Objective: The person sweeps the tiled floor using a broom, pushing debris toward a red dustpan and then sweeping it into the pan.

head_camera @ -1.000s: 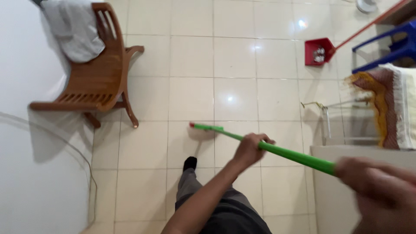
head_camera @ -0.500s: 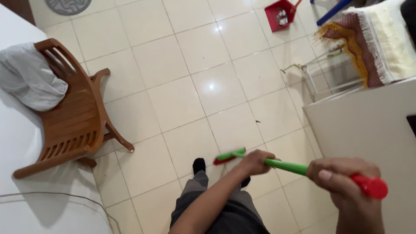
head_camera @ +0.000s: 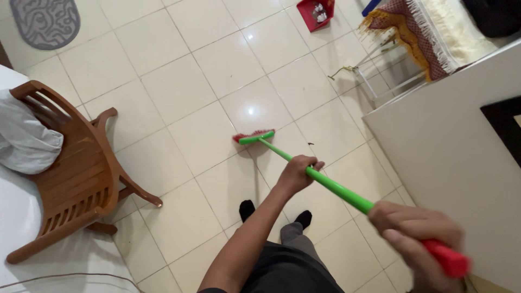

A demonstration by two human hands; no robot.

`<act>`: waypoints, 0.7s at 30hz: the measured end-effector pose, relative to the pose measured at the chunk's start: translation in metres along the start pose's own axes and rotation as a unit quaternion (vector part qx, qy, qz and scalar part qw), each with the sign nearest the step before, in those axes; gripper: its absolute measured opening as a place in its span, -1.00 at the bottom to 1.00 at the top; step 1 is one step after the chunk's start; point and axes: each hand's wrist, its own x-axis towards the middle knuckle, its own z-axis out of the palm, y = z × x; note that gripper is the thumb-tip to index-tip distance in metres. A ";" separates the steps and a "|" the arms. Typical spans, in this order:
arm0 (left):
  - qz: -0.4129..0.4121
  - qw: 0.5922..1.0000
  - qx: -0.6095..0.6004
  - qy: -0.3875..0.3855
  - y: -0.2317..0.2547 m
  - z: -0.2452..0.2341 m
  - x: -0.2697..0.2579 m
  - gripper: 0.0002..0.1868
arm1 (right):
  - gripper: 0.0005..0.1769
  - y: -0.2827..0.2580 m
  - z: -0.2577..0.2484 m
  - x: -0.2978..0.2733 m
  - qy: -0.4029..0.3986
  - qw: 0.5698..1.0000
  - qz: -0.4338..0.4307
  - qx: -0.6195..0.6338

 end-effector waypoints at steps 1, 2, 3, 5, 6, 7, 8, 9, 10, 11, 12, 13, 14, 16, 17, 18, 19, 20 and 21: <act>0.001 1.000 -0.007 -0.009 0.011 0.007 0.002 -0.57 | -0.76 -0.001 -0.011 -0.002 -0.002 0.998 -0.062 0.028; 0.003 1.000 -0.014 -0.018 0.022 0.016 0.002 -0.56 | -0.74 -0.007 -0.032 -0.004 -0.016 1.000 0.023 0.005; 0.003 0.999 -0.021 -0.028 0.032 0.025 0.000 -0.54 | -0.72 -0.019 -0.059 -0.003 -0.028 0.993 0.109 -0.018; 0.014 0.999 -0.034 -0.024 0.053 0.049 -0.009 -0.55 | -0.71 -0.026 -0.077 -0.002 -0.055 0.985 0.123 -0.103; 0.008 0.997 -0.045 -0.058 0.059 0.058 -0.013 -0.57 | -0.68 -0.026 -0.082 0.002 -0.070 0.983 0.051 -0.164; 0.002 0.994 -0.057 -0.092 0.063 0.069 -0.019 -0.60 | -0.69 -0.028 -0.078 0.001 -0.043 0.981 0.067 -0.178; -0.003 0.990 -0.069 -0.125 0.064 0.079 -0.025 -0.62 | -0.68 -0.031 -0.074 0.000 -0.016 0.978 0.082 -0.191; -0.003 0.985 -0.082 -0.151 0.062 0.087 -0.032 -0.73 | -0.74 -0.031 -0.063 -0.005 0.053 0.969 0.183 -0.155; -0.003 0.980 -0.095 -0.178 0.057 0.094 -0.037 -0.84 | -0.80 -0.031 -0.054 -0.008 0.122 0.945 0.280 -0.117; -0.004 0.973 -0.108 -0.205 0.052 0.101 -0.044 -0.91 | -0.80 -0.026 -0.049 -0.010 0.115 0.939 0.297 -0.126; -0.011 0.970 -0.112 -0.214 0.047 0.106 -0.051 -0.92 | -0.80 -0.016 -0.044 -0.012 0.109 0.934 0.314 -0.135; -0.016 0.968 -0.115 -0.221 0.041 0.109 -0.055 -0.92 | -0.80 -0.005 -0.044 -0.013 0.103 0.928 0.327 -0.145; -0.021 0.966 -0.118 -0.229 0.036 0.111 -0.055 -0.91 | -0.83 0.006 -0.047 -0.015 0.077 0.947 0.293 -0.108; -0.048 0.975 -0.070 -0.204 0.026 0.108 -0.054 -0.88 | -0.88 0.021 -0.057 -0.026 0.021 0.973 0.226 -0.033; -0.062 0.978 -0.045 -0.192 0.021 0.103 -0.054 -0.84 | -0.87 0.027 -0.061 -0.032 0.001 0.982 0.188 -0.013; -0.083 0.979 -0.023 -0.185 0.017 0.098 -0.051 -0.78 | -0.79 0.032 -0.061 -0.039 -0.018 0.988 0.151 0.007; -0.103 0.979 0.000 -0.177 0.011 0.093 -0.044 -0.69 | -0.70 0.037 -0.060 -0.042 -0.037 0.993 0.110 0.026; -0.122 0.978 0.023 -0.168 0.006 0.088 -0.037 -0.60 | -0.70 0.043 -0.057 -0.043 -0.042 0.994 0.099 0.025; -0.123 0.981 0.035 -0.146 0.000 0.083 -0.033 -0.59 | -0.70 0.047 -0.051 -0.046 -0.045 0.995 0.090 0.023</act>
